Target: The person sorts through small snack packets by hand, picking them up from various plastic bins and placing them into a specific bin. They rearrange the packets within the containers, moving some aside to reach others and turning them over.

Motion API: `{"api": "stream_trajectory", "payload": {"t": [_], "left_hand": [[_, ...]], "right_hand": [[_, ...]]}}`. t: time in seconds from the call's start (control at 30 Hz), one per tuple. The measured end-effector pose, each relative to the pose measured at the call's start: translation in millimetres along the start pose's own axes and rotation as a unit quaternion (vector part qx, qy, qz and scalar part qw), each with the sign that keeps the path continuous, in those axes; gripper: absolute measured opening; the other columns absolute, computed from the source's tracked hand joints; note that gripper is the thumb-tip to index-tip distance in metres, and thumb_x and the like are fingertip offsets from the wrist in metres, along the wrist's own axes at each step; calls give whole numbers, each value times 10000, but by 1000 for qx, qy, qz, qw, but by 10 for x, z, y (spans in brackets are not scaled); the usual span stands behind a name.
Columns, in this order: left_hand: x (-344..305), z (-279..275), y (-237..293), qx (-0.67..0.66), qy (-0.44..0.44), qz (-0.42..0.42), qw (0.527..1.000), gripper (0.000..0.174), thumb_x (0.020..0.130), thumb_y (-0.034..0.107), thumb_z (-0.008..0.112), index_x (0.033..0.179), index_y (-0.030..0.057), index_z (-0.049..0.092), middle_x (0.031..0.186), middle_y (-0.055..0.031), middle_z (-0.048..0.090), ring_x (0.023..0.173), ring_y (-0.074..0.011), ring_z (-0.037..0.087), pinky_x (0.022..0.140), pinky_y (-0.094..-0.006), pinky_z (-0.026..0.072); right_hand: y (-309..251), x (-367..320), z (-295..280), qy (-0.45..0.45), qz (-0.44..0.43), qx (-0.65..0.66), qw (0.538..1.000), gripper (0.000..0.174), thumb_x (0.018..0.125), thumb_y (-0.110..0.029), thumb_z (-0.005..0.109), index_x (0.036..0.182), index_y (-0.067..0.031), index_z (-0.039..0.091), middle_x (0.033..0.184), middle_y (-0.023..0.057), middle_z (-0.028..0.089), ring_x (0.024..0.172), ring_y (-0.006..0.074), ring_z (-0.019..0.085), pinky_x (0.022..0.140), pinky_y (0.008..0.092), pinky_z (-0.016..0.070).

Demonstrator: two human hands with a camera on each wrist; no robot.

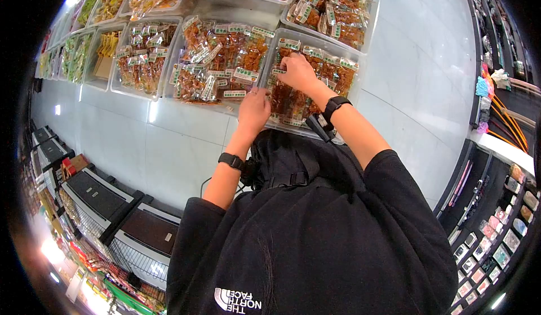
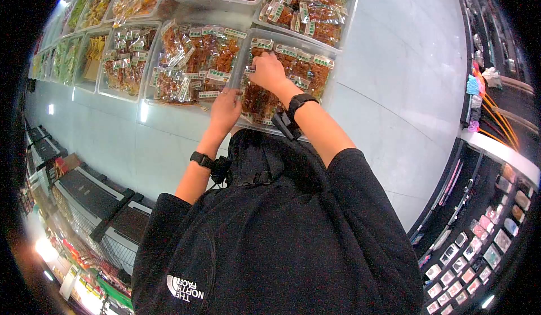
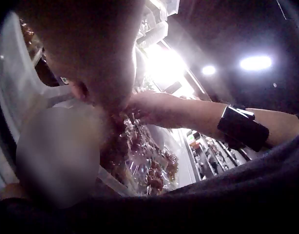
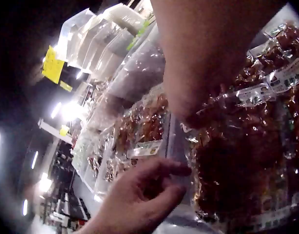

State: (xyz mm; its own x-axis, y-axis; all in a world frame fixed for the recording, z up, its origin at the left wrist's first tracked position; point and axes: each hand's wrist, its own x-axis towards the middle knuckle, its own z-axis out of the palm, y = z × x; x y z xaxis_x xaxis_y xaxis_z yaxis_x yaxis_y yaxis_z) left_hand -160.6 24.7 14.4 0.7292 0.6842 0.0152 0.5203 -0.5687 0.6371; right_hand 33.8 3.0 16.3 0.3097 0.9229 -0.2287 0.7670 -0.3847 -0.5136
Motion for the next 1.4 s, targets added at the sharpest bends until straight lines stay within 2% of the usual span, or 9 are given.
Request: {"api": "stream_trajectory", "payload": {"t": [0.43,0.63,0.73,0.8,0.9,1.17,1.23,1.3,1.4], "left_hand": [[-64,9,-107,-223,43,-116,967,126,888,109,522,969,13,539,799,-131,628,705,-245,627,635,-356,492],[-172,-312,3,-444,-51,-318,836,281,976,298,438,1066,37,489,793,-110,634,691,-176,616,643,-292,504],[-147,-364,93,-525,-61,-335,780,341,976,370,423,1103,55,451,866,-125,628,727,-178,619,620,-280,494],[-73,-398,169,-655,-90,-329,674,404,966,397,437,1179,56,400,1015,-131,598,840,-196,610,669,-293,511],[33,-334,101,-680,-155,-287,657,498,948,358,498,1290,48,313,1159,-153,541,980,-223,596,730,-325,533],[53,-187,74,-483,-74,-234,840,505,752,-43,548,1222,2,369,1161,-127,485,988,-192,525,752,-306,512],[30,-159,35,-458,-53,-198,865,460,746,-48,532,1186,-5,407,1131,-123,507,945,-181,538,734,-295,502],[-14,-153,-19,-429,-34,-164,888,418,741,-53,516,1151,-12,445,1101,-119,530,903,-169,550,717,-284,492],[-23,-119,-52,-345,-84,-144,924,331,746,-54,485,1074,-19,507,1017,-102,579,775,-150,567,677,-276,474]], "right_hand": [[-205,-265,-257,-31,-29,290,956,221,742,-201,682,803,5,629,746,122,654,690,223,620,661,336,489],[-504,-648,-654,91,-43,296,950,177,790,-160,665,830,3,610,748,108,651,672,203,628,619,295,480],[-524,-874,-543,239,-210,193,928,101,784,-124,635,768,-39,583,720,93,604,697,254,612,608,338,496],[-435,-928,-372,203,-279,120,931,96,771,-123,628,759,-51,565,739,84,591,717,249,604,612,344,500],[-338,-984,-285,142,-361,17,922,91,750,-121,601,751,-71,526,817,63,576,780,232,586,631,328,509],[-432,-970,-247,122,-313,178,925,219,736,-192,689,883,-46,617,901,131,561,946,326,523,858,410,438],[-365,-858,-220,289,-138,82,944,391,756,-194,702,1077,-22,560,1013,148,580,953,298,550,840,376,454],[-119,-608,-107,162,118,316,927,512,762,-186,699,1180,-13,459,978,155,580,914,287,575,808,371,468],[181,-408,105,125,128,339,924,626,765,-215,704,1252,8,379,954,155,616,874,266,606,769,367,482]]}}
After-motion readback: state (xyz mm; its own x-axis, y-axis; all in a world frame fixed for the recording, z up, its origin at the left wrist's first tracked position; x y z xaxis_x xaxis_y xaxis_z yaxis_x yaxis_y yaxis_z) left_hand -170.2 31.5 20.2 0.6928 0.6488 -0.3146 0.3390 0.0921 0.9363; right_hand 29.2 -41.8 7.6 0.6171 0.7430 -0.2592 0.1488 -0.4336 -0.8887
